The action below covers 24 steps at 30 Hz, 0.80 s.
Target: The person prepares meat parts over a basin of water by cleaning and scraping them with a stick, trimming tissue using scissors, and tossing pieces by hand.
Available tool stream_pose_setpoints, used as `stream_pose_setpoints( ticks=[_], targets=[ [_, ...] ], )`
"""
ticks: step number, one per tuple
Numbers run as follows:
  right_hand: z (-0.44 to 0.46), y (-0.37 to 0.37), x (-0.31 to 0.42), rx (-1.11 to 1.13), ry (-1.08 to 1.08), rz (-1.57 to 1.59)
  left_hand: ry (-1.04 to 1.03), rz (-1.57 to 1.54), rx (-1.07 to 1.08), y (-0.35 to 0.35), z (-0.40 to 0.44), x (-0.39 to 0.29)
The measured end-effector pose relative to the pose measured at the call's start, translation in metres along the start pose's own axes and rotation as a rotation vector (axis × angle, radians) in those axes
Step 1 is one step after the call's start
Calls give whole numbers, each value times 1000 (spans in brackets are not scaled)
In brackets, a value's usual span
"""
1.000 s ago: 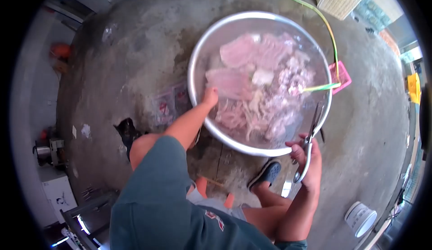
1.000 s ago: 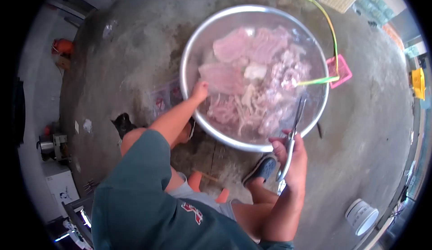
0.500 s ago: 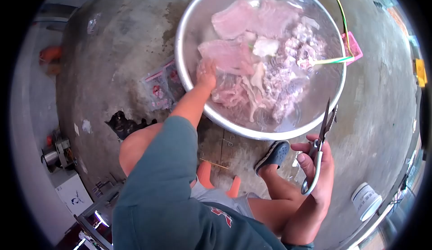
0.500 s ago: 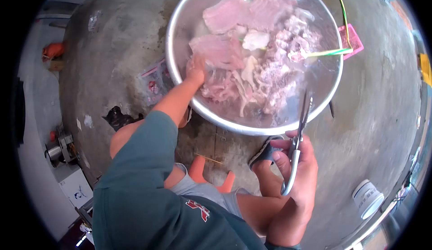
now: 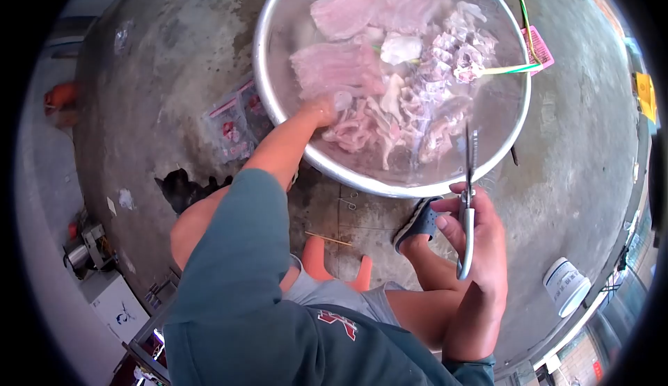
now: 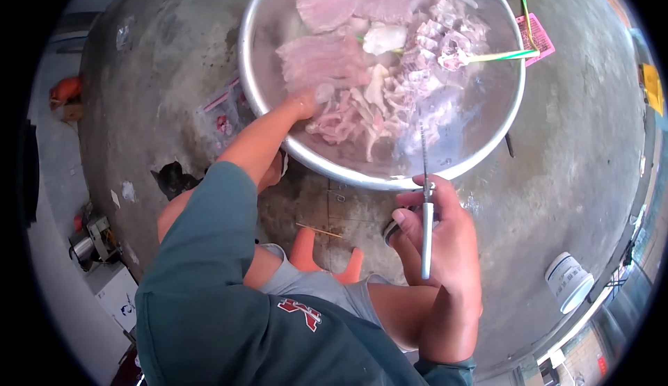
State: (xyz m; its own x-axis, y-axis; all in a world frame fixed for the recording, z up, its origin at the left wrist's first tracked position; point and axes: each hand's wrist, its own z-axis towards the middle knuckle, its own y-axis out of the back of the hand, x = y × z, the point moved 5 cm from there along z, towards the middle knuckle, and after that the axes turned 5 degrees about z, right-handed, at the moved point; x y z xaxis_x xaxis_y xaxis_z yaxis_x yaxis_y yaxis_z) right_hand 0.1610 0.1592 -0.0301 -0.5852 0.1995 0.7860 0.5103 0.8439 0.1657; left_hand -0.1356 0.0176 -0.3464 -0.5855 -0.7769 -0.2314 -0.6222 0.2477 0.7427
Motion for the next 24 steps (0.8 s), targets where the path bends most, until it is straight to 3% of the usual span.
stream_pose_setpoints(
  ticks=[2, 5, 9, 12, 16, 17, 20, 24],
  targets=[
    [2, -4, -2, 11, -4, -90, -55, -90, -197, 0, 3, 9],
    [4, -9, -4, 31, -8, -239, 146, -1182, 110, 13, -20, -9],
    [5, -17, 3, 36, 6, -284, 17, -1809, 448, 23, -43, -31],
    [6, -16, 1, 34, 57, -242, -194, -2106, 511, 48, -68, -59],
    [7, -15, -3, 22, 154, -253, -216, -2149, 477, 94, -111, -101],
    [5, -15, -2, 19, 164, -245, -357, -2139, 563, 99, -111, -106],
    [4, -12, 1, -5, 222, -213, -367, -2123, 653, 120, -128, -121],
    [7, -9, 2, -35, 305, -97, -405, -1999, 550, 158, -182, -143]
  ],
)
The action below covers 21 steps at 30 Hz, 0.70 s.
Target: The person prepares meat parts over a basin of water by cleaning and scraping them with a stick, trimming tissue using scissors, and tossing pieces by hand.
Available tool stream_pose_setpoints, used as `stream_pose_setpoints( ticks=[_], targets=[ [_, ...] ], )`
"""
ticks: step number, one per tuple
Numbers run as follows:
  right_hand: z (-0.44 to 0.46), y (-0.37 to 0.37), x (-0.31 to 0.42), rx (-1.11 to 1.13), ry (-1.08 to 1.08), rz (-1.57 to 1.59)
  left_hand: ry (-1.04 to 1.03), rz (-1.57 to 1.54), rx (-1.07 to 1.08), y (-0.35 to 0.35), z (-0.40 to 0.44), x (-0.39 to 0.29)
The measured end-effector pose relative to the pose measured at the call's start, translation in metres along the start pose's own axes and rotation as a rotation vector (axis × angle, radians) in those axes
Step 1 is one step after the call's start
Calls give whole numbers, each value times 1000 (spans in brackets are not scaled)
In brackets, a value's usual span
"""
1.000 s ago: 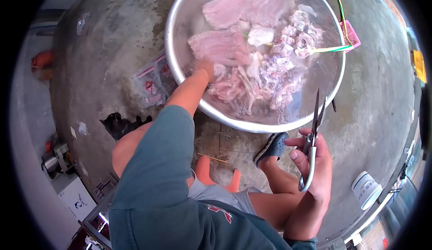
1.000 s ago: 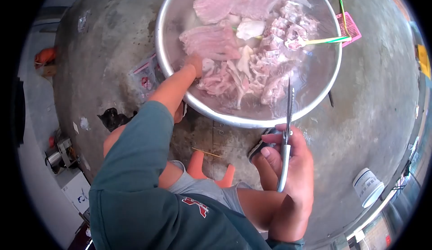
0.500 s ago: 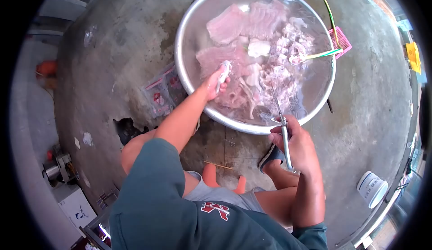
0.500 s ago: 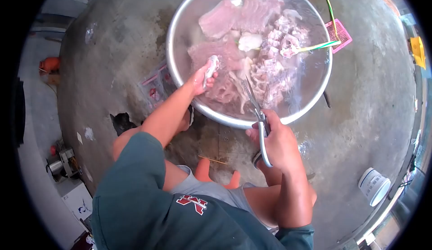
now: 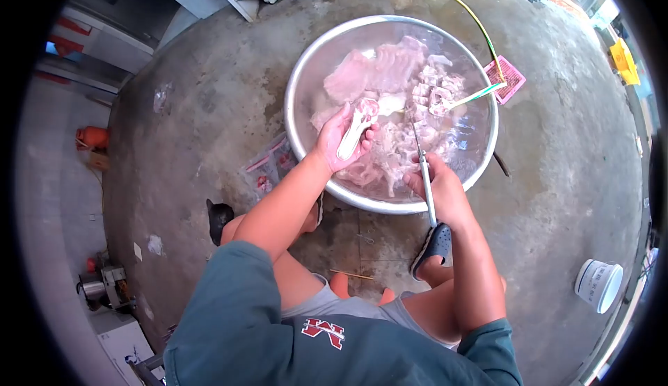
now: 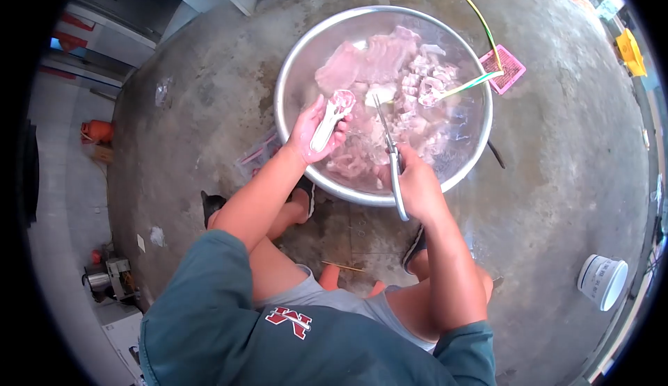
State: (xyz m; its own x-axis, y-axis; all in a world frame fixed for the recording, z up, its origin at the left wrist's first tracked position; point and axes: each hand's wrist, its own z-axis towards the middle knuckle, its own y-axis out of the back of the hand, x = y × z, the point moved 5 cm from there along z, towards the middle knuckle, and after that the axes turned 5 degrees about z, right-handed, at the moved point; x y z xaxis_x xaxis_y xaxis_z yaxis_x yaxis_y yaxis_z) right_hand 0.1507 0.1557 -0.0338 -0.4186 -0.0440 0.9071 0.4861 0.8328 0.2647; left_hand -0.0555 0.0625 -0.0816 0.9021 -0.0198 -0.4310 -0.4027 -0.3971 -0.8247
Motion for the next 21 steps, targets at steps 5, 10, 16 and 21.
stream_pose_setpoints(
  ticks=[5, 10, 16, 21],
  targets=[
    [-1, -3, 3, -4, 2, 160, 17, 222, -80, -15, -18, 17],
    [6, -6, -2, -30, -10, 424, 68, 161, -26, -36, -26, 43],
    [13, 1, -6, -146, 21, 452, 70, 230, -24, -51, -14, 61],
    [14, 9, 0, -224, 51, 385, 68, 412, 39, -66, -11, 57]
  ],
)
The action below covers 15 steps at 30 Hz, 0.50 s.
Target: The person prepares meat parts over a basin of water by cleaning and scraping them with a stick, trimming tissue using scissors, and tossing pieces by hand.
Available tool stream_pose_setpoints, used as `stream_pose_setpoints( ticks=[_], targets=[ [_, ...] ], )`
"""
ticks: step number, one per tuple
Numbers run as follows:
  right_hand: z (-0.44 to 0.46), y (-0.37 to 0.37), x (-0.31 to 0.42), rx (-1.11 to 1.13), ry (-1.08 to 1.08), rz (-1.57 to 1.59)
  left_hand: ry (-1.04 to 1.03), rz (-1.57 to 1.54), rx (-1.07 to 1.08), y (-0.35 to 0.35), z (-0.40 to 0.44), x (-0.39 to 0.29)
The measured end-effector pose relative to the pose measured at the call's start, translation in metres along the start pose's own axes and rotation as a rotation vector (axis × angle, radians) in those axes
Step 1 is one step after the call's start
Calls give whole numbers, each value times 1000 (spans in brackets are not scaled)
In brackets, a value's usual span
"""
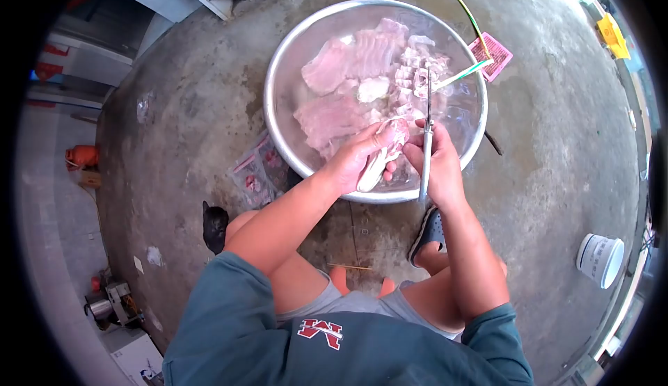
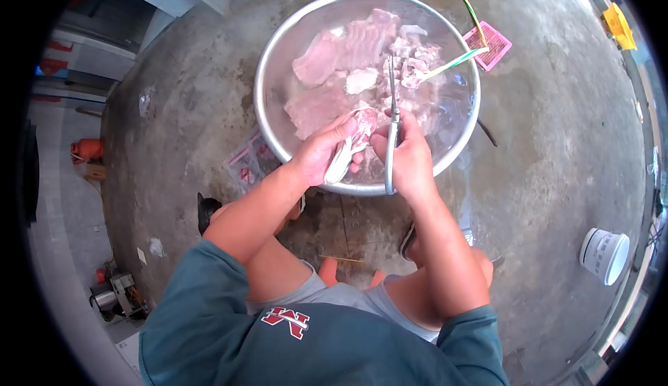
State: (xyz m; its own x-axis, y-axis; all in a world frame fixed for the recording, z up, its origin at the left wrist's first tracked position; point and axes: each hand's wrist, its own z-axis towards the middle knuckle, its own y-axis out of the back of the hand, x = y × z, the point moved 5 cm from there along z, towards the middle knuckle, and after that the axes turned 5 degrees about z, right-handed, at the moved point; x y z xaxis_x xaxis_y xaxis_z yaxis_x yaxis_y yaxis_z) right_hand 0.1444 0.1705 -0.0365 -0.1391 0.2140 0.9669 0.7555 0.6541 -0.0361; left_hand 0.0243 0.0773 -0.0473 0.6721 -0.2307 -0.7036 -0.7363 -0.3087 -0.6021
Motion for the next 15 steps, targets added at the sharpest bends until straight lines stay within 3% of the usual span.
stream_pose_setpoints(
  ticks=[4, 7, 9, 15],
  targets=[
    [2, -4, 0, 25, 8, 70, -39, 65, -8, 6, 9, 2],
    [1, -11, -1, 54, -27, 203, -3, -50, -51, 6, 8, 2],
    [-1, -15, 3, 53, -27, 269, -71, 100, -89, 8, 6, 3],
    [-4, -15, 12, 29, 33, 23, -323, 373, -20, -1, -3, -4]
  ],
)
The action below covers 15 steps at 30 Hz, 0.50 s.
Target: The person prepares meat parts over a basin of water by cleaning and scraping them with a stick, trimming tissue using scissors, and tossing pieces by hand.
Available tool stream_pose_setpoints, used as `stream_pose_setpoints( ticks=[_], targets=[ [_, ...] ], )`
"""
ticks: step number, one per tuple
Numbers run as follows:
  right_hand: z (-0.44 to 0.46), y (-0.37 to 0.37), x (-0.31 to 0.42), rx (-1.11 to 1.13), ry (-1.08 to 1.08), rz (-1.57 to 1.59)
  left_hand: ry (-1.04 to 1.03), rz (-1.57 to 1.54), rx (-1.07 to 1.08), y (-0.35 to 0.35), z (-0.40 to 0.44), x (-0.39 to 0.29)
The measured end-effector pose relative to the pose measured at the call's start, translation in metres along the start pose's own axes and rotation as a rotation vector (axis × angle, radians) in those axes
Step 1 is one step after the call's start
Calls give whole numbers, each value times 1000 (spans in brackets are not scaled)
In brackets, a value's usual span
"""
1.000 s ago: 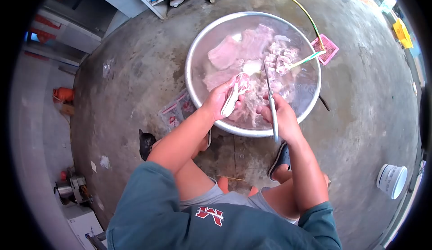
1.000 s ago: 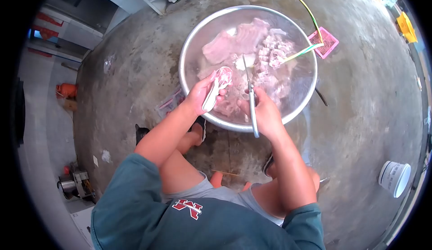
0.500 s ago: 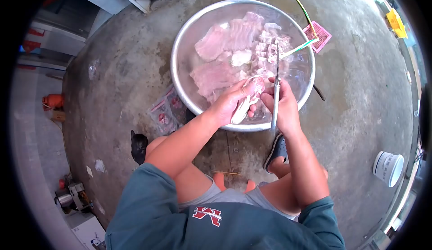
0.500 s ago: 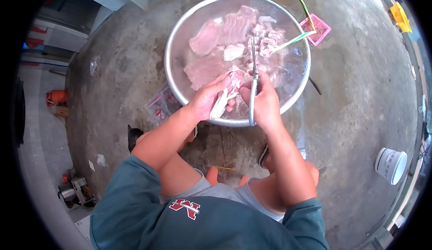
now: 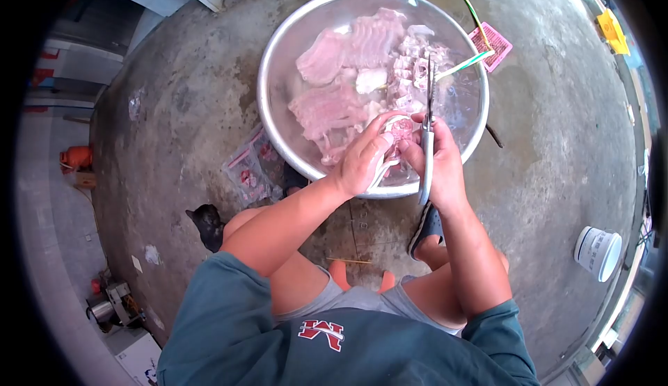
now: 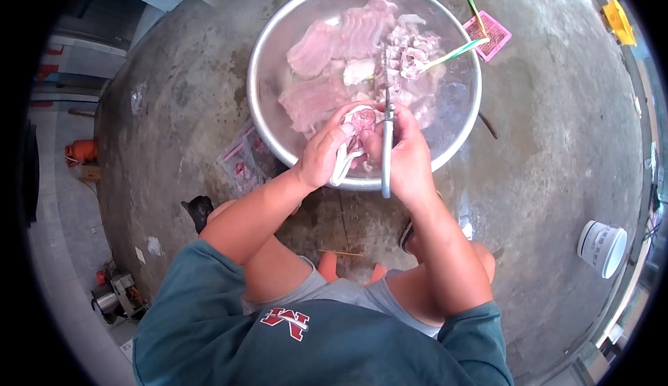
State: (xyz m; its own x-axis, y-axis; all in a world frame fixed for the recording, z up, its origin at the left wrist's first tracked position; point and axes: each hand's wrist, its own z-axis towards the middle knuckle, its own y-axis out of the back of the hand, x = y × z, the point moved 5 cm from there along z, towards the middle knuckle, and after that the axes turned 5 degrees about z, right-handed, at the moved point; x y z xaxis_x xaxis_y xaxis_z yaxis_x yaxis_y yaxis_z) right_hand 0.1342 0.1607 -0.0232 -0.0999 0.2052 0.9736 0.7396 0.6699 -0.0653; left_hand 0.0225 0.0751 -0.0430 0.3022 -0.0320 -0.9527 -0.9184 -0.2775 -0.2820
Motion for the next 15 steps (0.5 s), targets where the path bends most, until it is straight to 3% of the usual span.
stream_pose_setpoints(
  ticks=[3, 7, 12, 13, 14, 15],
  targets=[
    [-6, -6, 8, 31, 68, 92, -113, 121, -1, 1, -1, -3],
    [-7, -3, 10, 26, 97, -46, -109, 110, 22, -2, -2, -9],
    [-1, 1, 7, 13, -45, 44, 158, 43, -7, 3, 0, -13],
    [2, 0, 8, -2, -20, 161, 104, -4, -83, 6, 7, -13],
    [6, 9, 5, -49, 44, -20, 119, -98, -104, 13, 11, -13],
    [8, 13, 5, -83, 21, 3, 132, -190, -127, 23, 15, -17]
  ],
)
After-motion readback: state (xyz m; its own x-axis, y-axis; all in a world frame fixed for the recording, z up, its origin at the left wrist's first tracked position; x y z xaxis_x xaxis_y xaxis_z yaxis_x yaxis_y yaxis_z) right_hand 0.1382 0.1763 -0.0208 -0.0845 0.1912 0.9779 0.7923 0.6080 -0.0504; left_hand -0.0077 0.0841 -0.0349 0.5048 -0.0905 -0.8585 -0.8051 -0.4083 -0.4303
